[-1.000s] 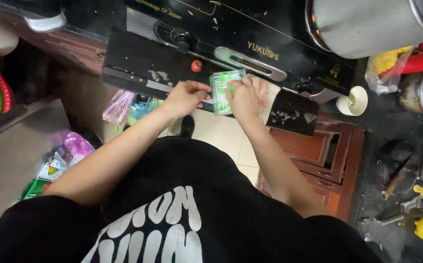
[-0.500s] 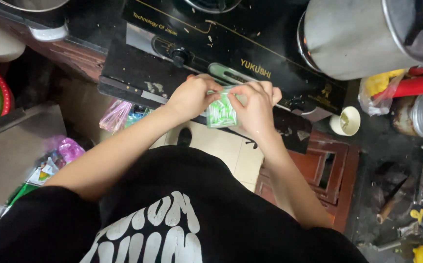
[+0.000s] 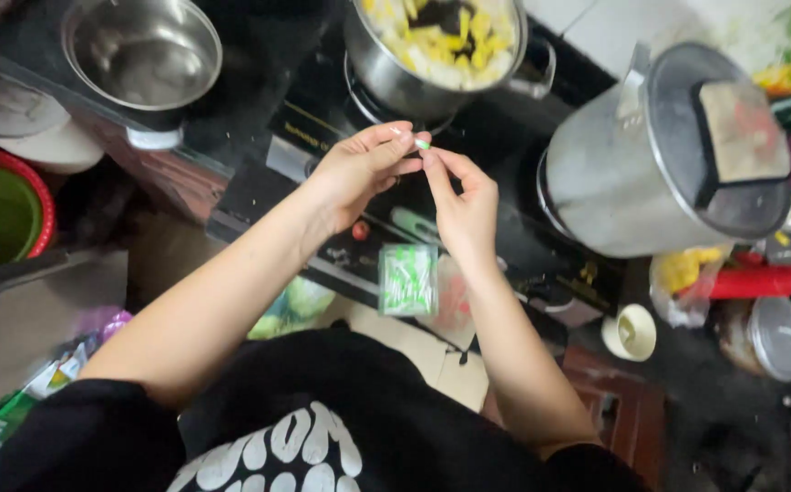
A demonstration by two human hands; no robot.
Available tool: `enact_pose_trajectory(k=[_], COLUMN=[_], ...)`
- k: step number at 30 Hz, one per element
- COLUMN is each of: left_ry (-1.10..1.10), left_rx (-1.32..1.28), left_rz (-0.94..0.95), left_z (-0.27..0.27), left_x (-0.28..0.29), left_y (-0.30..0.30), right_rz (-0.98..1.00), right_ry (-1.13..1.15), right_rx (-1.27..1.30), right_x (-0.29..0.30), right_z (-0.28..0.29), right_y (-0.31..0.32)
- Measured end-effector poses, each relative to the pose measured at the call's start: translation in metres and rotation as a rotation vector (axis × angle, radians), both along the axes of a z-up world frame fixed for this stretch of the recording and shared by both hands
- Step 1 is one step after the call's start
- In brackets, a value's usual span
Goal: Preparing a dish by mixing powder into a bowl and adding small sticks to a boiling pot of fruit.
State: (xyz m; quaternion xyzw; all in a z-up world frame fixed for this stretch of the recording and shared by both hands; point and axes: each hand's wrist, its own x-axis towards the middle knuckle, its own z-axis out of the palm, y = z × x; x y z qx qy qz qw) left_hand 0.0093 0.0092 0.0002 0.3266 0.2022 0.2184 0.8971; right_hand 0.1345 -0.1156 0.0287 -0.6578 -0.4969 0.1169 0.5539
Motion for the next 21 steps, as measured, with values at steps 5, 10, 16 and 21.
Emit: enact_pose_trajectory(k=[5, 10, 16, 21], left_ry=[-0.029, -0.055, -0.021, 0.377], left_rx=[0.085, 0.132, 0.494, 1.131], left_rz=[0.11, 0.176, 0.398, 0.558], left_z=[0.029, 0.033, 0.035, 0.075], left_x=[0.006, 0.016, 0.023, 0.004], left_y=[0.006, 0.016, 0.027, 0.025], right_rz=[0.049, 0.081, 0.211, 0.164], right_ry=[0.126, 0.142, -0.022, -0.371], right_rx=[0.011, -0.018, -0.13, -0.171], right_x=[0.007, 0.028, 0.057, 0.064], right_z=[0.031, 0.04, 0.057, 0.084], right_y=[0.025, 0.043, 0.057, 0.063])
